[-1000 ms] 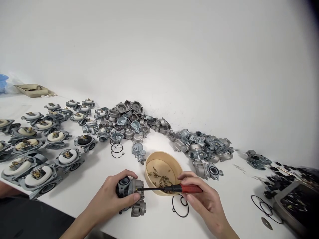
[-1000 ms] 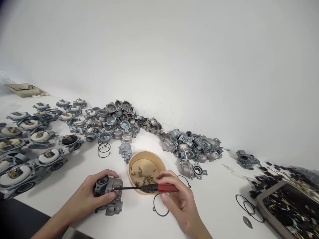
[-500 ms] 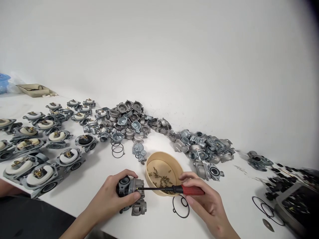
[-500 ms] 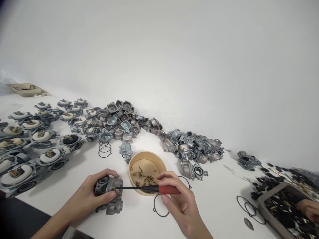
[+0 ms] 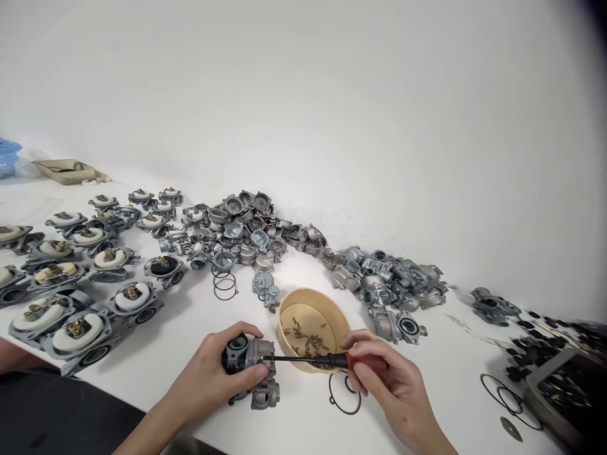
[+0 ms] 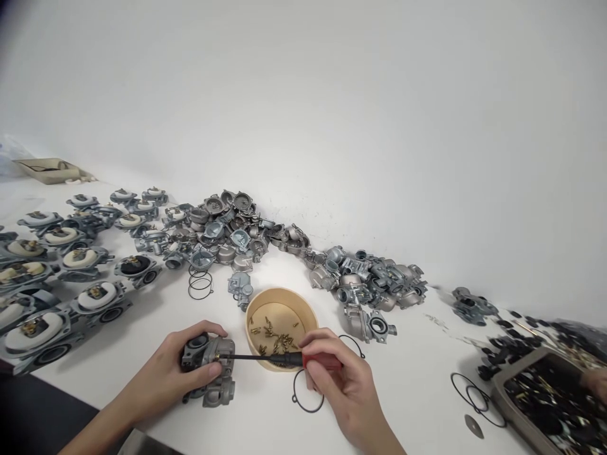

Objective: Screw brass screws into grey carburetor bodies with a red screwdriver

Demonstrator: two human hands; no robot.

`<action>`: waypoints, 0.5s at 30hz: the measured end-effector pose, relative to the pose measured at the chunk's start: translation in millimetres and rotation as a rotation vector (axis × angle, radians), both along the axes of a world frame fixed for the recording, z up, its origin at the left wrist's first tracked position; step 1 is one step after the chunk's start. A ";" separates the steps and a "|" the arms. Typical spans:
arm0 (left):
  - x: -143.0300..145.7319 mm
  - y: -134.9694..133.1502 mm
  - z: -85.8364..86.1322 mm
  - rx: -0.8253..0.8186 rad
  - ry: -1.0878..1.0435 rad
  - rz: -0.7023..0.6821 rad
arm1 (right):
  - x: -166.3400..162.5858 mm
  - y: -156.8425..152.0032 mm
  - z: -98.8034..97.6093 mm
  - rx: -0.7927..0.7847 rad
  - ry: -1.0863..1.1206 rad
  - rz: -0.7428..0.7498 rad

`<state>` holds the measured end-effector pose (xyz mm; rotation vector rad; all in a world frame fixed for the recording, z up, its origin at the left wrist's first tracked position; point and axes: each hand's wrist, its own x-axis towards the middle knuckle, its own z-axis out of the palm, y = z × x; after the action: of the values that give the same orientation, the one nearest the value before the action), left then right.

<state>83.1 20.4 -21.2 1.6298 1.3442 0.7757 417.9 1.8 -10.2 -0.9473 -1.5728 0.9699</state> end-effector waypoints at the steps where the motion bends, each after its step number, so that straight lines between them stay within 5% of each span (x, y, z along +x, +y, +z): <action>1: 0.0 -0.1 0.3 -0.002 0.002 0.000 | -0.1 0.0 0.5 0.019 -0.010 -0.022; 15: 1.3 -1.4 2.4 -0.117 -0.003 0.006 | -14.8 -11.5 8.6 -0.166 0.094 -0.144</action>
<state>84.4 19.0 -18.8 1.5329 1.3669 0.6894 403.1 -9.7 -1.6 -1.0985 -1.3424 1.0391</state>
